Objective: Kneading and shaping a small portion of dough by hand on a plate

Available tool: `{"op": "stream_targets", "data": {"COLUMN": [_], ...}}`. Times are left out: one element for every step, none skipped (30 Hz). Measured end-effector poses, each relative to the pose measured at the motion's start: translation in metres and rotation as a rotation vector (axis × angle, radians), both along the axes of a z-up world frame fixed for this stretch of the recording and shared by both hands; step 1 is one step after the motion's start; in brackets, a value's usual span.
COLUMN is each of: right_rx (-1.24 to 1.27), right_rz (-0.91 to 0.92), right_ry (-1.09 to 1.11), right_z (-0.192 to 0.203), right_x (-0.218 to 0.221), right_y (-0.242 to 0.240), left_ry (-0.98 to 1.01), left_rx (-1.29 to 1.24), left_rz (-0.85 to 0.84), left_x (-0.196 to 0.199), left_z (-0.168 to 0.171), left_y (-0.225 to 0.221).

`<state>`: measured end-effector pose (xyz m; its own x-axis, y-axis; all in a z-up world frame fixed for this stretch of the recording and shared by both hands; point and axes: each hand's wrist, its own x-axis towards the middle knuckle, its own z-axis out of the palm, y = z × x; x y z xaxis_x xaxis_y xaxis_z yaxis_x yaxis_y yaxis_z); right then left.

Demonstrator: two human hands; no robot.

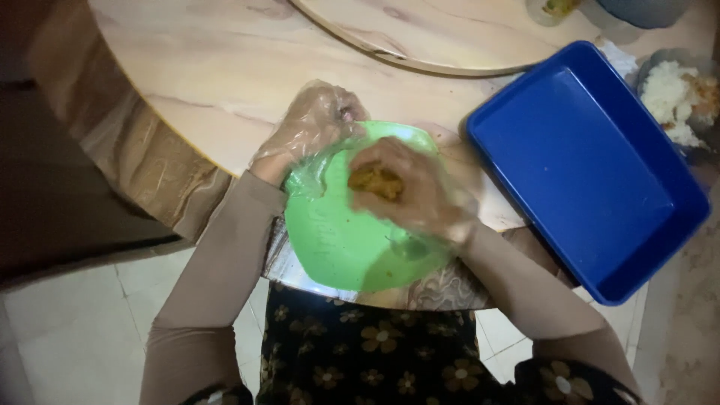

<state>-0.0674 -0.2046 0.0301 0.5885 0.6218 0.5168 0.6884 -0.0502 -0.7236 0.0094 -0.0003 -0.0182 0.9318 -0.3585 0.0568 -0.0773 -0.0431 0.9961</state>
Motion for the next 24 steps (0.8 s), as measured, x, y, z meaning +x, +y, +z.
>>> {"op": "stream_targets", "data": {"right_rx": [0.048,0.095,0.095,-0.042,-0.181,-0.181,-0.197,-0.212,-0.214,-0.327,-0.403,-0.404,-0.105,0.179,0.185,0.281,0.376,0.38,0.379,0.379,0.378,0.311,0.242,0.241], "right_rz": [0.052,0.104,0.11,0.204,0.293,0.296,0.267,0.239,0.235,-0.187,-0.584,-0.586,-0.476,-0.35,-0.348,-0.31,-0.274,-0.275,-0.275,-0.274,-0.276,-0.337,-0.392,-0.389], "right_ry": [0.008,0.016,0.02,-0.211,-0.443,-0.443,-0.547,-0.65,-0.652,0.217,1.102,1.102,0.759,0.409,0.403,0.53,0.66,0.658,0.615,0.573,0.572,0.618,0.664,0.664], "right_z": [0.006,0.012,0.004,-0.005,-0.012,-0.012,-0.011,-0.01,0.024,0.058,0.092,0.068,0.044,0.02,0.014,0.008,0.001,0.007,0.014,0.02,0.025,0.029,0.034,0.033], "right_x": [0.0,0.001,0.003,0.005,0.008,0.011,0.014,0.016,0.008,0.0,-0.009,-0.003,0.005,0.013,0.015,0.018,0.019,0.012,0.005,-0.001,-0.005,-0.008,-0.011,-0.011], "right_y": [0.0,0.0,-0.007,-0.014,-0.022,-0.022,-0.023,-0.025,-0.012,0.0,0.012,0.0,-0.011,-0.022,-0.021,-0.02,-0.02,-0.013,-0.006,0.002,0.001,0.0,0.001,0.0], "left_ry": [0.089,0.175,0.177,0.26,0.341,0.341,0.184,0.029,0.027,-0.257,-0.534,-0.535,-1.078,-1.614,-1.621,-1.61,-1.592,-1.598,-1.561,-1.515,-1.516,-1.458,-1.391,-1.389], "left_rx": [-0.151,-0.303,-0.304,-0.457,-0.61,-0.611,-0.392,-0.172,-0.173,0.233,0.641,0.64,1.324,1.995,1.997,1.9,1.801,1.799,1.649,1.497,1.494,1.341,1.191,1.193], "left_rz": [0.001,0.003,0.01,0.007,-0.001,0.001,0.021,0.041,0.037,0.12,0.204,0.203,0.603,1.035,1.04,0.934,0.826,0.825,0.668,0.517,0.516,0.371,0.234,0.236], "left_x": [-0.002,-0.004,-0.004,-0.005,-0.004,-0.006,-0.009,-0.012,-0.016,-0.019,-0.024,-0.03,-0.034,-0.037,-0.047,-0.056,-0.066,-0.074,-0.081,-0.088,-0.091,-0.093,-0.096,-0.101], "left_z": [-0.002,-0.005,-0.006,-0.007,-0.007,-0.004,-0.002,0.001,0.009,0.016,0.024,0.018,0.014,0.01,0.014,0.018,0.021,0.024,0.026,0.028,0.03,0.032,0.034,0.036], "left_y": [0.0,0.001,0.002,0.003,0.002,0.003,0.002,0.002,0.003,0.004,0.005,0.007,0.009,0.012,0.006,0.0,-0.007,-0.016,-0.025,-0.034,-0.036,-0.038,-0.04,-0.042]}}
